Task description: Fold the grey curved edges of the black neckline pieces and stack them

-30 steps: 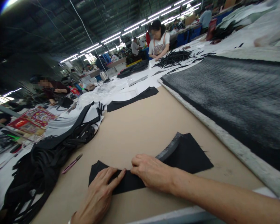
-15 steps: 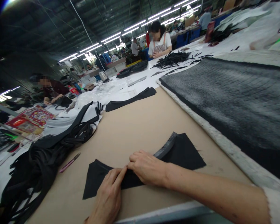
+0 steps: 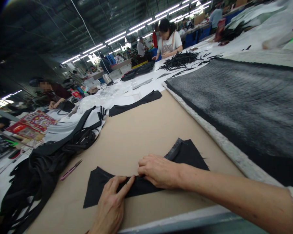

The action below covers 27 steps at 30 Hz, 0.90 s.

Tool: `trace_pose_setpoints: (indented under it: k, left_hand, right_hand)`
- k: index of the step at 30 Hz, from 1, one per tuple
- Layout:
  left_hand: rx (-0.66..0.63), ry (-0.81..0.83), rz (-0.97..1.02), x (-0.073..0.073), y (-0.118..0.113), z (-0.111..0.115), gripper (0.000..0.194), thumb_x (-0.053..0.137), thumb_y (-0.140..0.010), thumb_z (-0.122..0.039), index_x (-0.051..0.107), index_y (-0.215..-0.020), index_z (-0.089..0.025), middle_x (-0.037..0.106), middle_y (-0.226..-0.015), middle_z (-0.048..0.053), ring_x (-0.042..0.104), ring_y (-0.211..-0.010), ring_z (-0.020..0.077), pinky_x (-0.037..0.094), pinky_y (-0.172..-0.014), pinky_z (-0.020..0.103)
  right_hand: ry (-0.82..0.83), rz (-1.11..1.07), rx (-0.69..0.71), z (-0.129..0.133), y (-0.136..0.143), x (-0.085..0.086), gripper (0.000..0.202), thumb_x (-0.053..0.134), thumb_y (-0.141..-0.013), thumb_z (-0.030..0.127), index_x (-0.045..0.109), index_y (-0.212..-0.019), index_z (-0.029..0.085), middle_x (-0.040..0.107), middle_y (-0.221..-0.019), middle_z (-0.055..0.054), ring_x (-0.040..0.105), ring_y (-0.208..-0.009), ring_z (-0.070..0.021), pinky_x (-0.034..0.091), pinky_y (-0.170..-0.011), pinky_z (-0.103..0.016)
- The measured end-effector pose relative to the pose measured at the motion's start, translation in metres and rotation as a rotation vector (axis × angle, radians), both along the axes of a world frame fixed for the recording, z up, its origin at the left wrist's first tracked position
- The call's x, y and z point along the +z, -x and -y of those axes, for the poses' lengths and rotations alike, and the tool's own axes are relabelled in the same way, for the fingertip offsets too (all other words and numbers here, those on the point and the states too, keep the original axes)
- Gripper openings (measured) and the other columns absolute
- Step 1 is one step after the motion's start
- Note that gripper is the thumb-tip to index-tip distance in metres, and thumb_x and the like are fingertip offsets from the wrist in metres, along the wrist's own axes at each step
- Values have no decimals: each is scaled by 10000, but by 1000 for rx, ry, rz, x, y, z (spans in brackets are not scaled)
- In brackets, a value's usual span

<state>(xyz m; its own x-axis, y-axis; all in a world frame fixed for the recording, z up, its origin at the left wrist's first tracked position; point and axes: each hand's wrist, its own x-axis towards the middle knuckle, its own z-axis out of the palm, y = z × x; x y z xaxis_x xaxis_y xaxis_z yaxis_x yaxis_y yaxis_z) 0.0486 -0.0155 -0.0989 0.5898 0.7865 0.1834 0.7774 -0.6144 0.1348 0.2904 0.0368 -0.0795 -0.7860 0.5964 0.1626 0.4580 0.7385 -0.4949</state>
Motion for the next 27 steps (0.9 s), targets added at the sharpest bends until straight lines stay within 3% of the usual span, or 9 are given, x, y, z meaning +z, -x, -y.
trace_pose_setpoints:
  k: [6, 13, 16, 23, 27]
  left_hand:
    - [-4, -88, -3, -7, 5, -1, 622, 410, -794, -20, 480, -1341, -307, 528, -1184, 95, 507, -1106, 236, 489, -907, 419]
    - [-69, -63, 100, -6, -33, 0, 547, 358, -792, 7, 511, -1296, -142, 594, -1132, 114, 538, -1046, 210, 502, -897, 353]
    - [-97, -131, 91, -8, -40, 4, 526, 365, -783, 10, 529, -1270, -101, 601, -1124, 126, 539, -1047, 213, 503, -895, 343]
    - [-203, -204, -13, -4, 1, -2, 506, 387, -833, -30, 485, -1320, -126, 593, -1206, 95, 511, -1136, 187, 450, -972, 319]
    - [-180, -96, 9, 4, 15, -4, 471, 412, -878, -82, 459, -1336, -185, 595, -1209, 68, 519, -1132, 183, 425, -997, 361]
  right_hand:
    - [-37, 18, 14, 2, -13, 2, 175, 478, -893, 111, 641, -886, 173, 616, -909, -42, 517, -851, -166, 366, -799, -292]
    - [-151, 30, 34, 6, -13, -2, 183, 449, -911, 136, 619, -854, 171, 596, -840, -42, 479, -761, -170, 336, -731, -308]
    - [-171, 26, 15, 8, -13, -4, 156, 468, -897, 128, 608, -848, 175, 589, -831, -35, 482, -755, -164, 325, -717, -307]
    - [-85, 48, -44, 11, -8, 1, 37, 577, -848, 193, 594, -872, 171, 605, -891, -29, 521, -838, -169, 360, -777, -305]
    - [-15, 94, -84, 13, 0, 7, 194, 668, -799, 299, 598, -923, 166, 619, -919, -47, 539, -834, -197, 388, -783, -325]
